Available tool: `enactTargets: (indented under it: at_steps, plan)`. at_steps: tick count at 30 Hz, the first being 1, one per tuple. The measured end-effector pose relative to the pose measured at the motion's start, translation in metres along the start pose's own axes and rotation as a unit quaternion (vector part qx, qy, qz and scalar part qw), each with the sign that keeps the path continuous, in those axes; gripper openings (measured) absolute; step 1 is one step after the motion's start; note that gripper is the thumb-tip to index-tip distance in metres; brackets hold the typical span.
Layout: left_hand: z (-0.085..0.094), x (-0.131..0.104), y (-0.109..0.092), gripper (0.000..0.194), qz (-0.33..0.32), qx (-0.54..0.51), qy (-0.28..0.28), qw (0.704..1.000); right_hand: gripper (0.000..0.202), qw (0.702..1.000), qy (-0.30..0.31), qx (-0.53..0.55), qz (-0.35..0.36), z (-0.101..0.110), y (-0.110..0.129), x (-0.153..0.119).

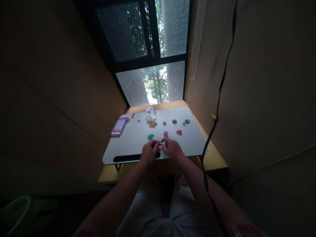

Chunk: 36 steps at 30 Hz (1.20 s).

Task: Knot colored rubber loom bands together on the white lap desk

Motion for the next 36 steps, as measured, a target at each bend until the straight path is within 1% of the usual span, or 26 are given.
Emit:
enactTargets:
  at_steps: [7,10,15,24,29,36]
  plan:
    - [-0.0019,-0.0016,-0.0009,0.019,-0.012,0.007,0.013,1.000,0.028,1.000,0.002,0.009,-0.001,-0.0017,-0.0016,0.0004]
    - [-0.0028,-0.0019,-0.0007,0.018,-0.013,0.012,0.016,1.000,0.021,1.000,0.005,-0.005,-0.002,-0.0019,-0.0018,0.0006]
    - [-0.0016,-0.0013,-0.0016,0.018,-0.014,0.017,0.000,1.000,0.012,1.000,0.006,-0.016,-0.011,-0.0004,-0.0008,0.0004]
    - [0.0000,-0.0021,-0.0011,0.018,-0.015,0.018,-0.012,1.000,0.012,1.000,0.003,-0.019,-0.009,-0.0012,-0.0014,0.0005]
    - [-0.0015,-0.0020,0.0003,0.017,-0.015,0.006,-0.005,1.000,0.011,1.000,-0.004,-0.023,-0.005,-0.0021,-0.0023,0.0005]
    - [-0.0002,-0.0010,0.0014,0.018,-0.016,0.005,-0.010,1.000,0.011,1.000,0.001,-0.020,-0.008,-0.0007,-0.0009,-0.0005]
Point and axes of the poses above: each hand's wrist, its own x-axis towards the middle knuckle, its own z-axis out of the back of the hand, y = z × x, the point moved 6 cm from there along x, towards the middle knuckle, and after that the axes turned 11 degrees about -x, right-handed, at the moved point
